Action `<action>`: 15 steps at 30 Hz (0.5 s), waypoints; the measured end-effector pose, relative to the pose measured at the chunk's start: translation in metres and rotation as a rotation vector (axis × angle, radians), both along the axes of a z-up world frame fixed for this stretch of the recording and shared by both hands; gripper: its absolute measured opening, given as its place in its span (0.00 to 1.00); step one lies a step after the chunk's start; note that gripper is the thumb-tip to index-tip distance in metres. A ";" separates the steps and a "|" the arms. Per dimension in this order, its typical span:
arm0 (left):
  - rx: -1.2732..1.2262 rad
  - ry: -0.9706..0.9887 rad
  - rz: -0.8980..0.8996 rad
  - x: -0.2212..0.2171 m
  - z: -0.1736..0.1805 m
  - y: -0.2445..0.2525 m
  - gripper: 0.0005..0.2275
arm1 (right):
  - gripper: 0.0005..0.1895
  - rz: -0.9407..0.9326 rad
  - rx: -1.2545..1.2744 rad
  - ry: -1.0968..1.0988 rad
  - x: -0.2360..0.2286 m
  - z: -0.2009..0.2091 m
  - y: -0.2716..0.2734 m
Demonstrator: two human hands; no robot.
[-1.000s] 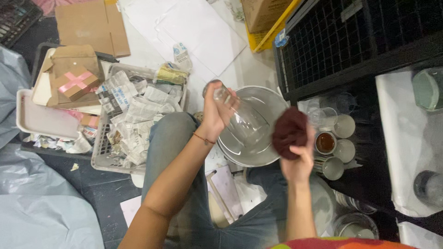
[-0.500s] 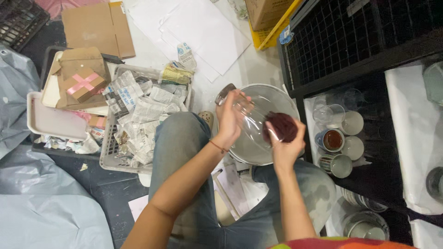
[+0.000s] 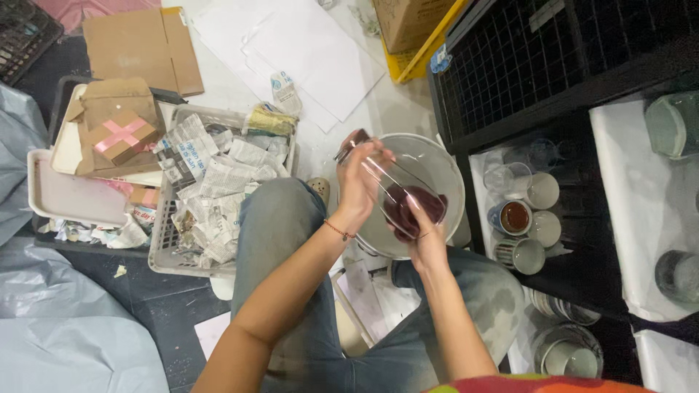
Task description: The person washes and dries several glass tumblers one by one. They rinse each glass in a bucket of water, wipe it dry with a maroon cloth, and place it on a nearby shelf.
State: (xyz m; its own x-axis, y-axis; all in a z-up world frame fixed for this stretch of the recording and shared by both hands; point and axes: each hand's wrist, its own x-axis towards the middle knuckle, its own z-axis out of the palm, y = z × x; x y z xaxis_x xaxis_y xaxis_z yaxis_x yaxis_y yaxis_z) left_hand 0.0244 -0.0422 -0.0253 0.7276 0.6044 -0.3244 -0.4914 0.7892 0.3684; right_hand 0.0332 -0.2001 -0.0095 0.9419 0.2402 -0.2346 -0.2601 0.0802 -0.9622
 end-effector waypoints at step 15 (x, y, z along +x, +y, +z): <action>-0.189 0.266 -0.402 0.000 -0.048 -0.009 0.17 | 0.20 0.193 -0.243 -0.869 0.018 0.015 -0.037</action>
State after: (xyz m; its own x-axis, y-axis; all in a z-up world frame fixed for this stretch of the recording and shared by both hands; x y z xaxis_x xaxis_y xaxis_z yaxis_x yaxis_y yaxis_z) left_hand 0.0240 -0.0514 -0.0731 0.7680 0.2073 -0.6060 -0.0448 0.9612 0.2721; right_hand 0.0513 -0.2368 0.0053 0.7592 0.4484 0.4717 0.5739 -0.1193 -0.8102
